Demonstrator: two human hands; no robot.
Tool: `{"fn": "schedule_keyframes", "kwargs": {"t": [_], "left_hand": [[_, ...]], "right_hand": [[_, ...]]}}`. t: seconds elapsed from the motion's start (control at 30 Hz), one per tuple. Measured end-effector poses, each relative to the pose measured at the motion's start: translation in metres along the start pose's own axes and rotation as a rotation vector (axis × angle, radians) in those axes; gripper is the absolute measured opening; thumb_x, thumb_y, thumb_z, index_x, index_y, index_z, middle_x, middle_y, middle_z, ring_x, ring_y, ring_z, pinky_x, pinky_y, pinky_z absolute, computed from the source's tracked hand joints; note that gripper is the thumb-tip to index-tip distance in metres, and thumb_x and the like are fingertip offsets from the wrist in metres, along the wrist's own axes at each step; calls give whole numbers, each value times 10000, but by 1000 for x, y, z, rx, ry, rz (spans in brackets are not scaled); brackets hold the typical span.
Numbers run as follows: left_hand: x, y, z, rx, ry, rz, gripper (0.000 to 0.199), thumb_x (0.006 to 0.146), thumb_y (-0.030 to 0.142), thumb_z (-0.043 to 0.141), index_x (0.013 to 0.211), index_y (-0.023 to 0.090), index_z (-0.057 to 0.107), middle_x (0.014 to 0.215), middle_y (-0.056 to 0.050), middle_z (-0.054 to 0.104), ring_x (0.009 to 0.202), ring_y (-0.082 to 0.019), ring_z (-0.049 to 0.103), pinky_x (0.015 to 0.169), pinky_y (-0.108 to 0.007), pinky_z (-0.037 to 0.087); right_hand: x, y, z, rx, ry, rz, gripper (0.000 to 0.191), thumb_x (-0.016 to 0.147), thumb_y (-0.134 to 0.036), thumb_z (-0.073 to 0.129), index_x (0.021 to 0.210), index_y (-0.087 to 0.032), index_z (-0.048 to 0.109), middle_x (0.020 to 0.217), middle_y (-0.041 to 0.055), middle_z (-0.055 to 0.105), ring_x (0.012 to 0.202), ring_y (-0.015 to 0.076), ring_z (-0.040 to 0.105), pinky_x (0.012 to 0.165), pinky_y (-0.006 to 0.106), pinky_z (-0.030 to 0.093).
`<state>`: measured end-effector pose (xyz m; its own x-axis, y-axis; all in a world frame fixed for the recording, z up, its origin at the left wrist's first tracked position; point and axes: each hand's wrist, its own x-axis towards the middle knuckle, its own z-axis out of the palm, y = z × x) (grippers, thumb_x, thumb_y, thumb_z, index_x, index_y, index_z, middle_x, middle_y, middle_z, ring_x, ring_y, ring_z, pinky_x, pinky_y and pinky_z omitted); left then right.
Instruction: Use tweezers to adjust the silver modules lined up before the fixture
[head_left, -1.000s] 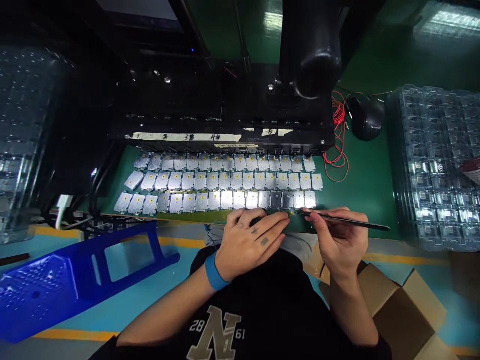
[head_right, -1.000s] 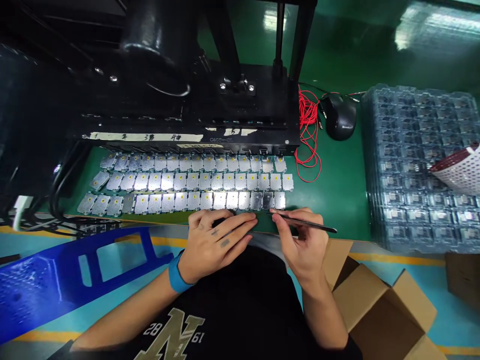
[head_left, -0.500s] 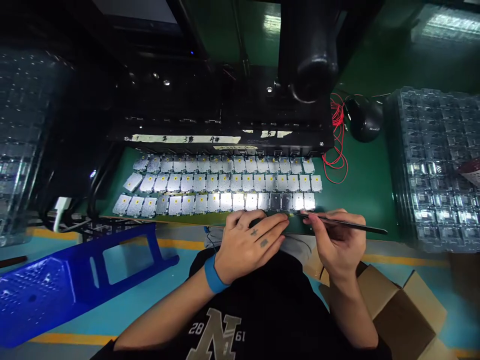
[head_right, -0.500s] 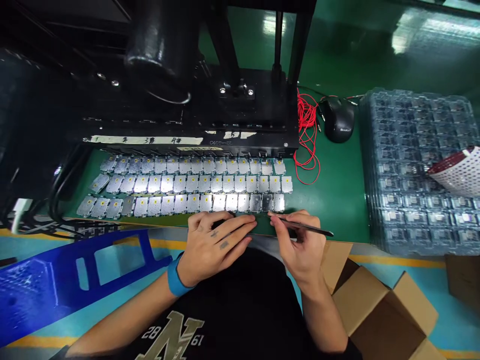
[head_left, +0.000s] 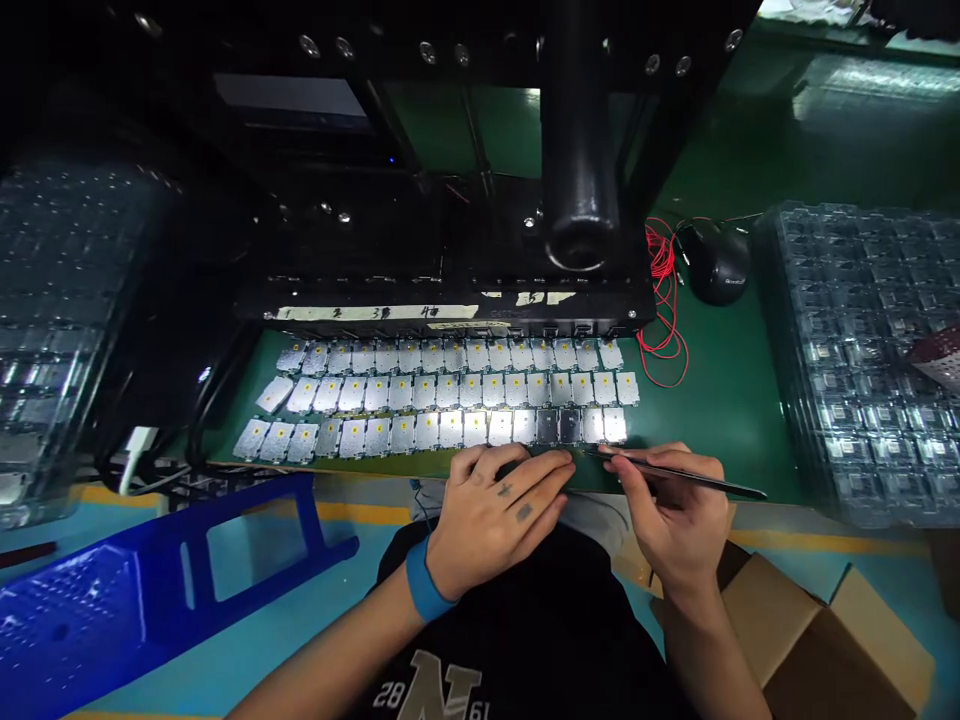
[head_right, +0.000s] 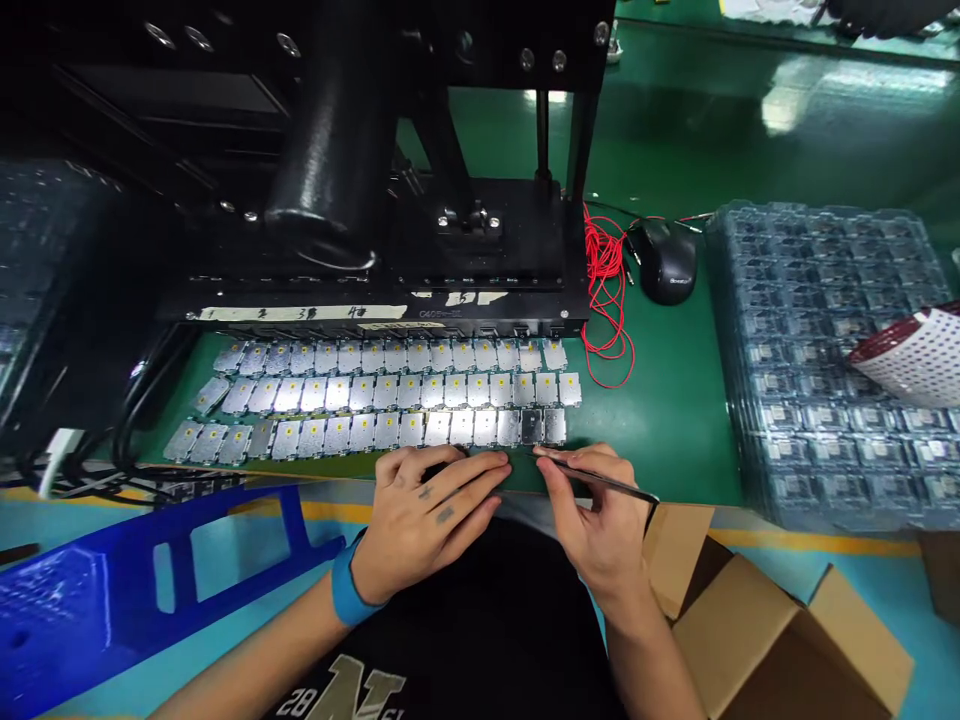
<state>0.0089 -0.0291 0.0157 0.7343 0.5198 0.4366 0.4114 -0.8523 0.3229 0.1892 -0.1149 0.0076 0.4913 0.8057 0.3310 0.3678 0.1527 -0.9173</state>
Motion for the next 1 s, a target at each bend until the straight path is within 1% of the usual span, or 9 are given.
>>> {"fn": "schedule_keyframes", "kwargs": {"t": [0.2,0.37,0.6,0.77,1.0], "left_hand": [[-1,-1,0,16,-15,-2,244,924,246,675,1167,245,694,1123,20,774,978,-216,564,839,-407,356],[-3,-1,1,29,-22,-2,296,909,243,690,1205,269,683,1133,25,771,992,-215,572,852,-407,357],[-1,0,-1,29,-14,-4,214,951,252,642,1160,251,690,1136,42,772,952,-213,563,832,-413,355],[-1,0,-1,17,-13,-3,242,931,242,664,1172,253,684,1118,35,776,968,-215,569,837,-412,353],[-2,-1,0,16,-14,-2,207,972,267,618,1169,253,680,1139,50,771,950,-217,567,827,-412,348]], "right_hand": [[-1,0,2,-29,21,19,292,872,-53,705,1034,-232,542,881,5,673,772,179,752,630,297,671],[-2,0,2,-6,22,37,299,871,-60,708,1037,-238,535,887,1,673,784,182,753,632,300,674],[0,-1,3,-12,29,0,307,869,-48,704,1032,-246,535,886,-2,686,780,182,754,641,308,669],[-1,0,2,-27,32,-29,329,856,-39,716,1044,-244,541,874,-3,693,769,185,754,626,307,661],[-3,1,2,-42,33,-30,344,852,-39,722,1057,-246,541,884,-5,689,792,182,748,658,313,663]]}}
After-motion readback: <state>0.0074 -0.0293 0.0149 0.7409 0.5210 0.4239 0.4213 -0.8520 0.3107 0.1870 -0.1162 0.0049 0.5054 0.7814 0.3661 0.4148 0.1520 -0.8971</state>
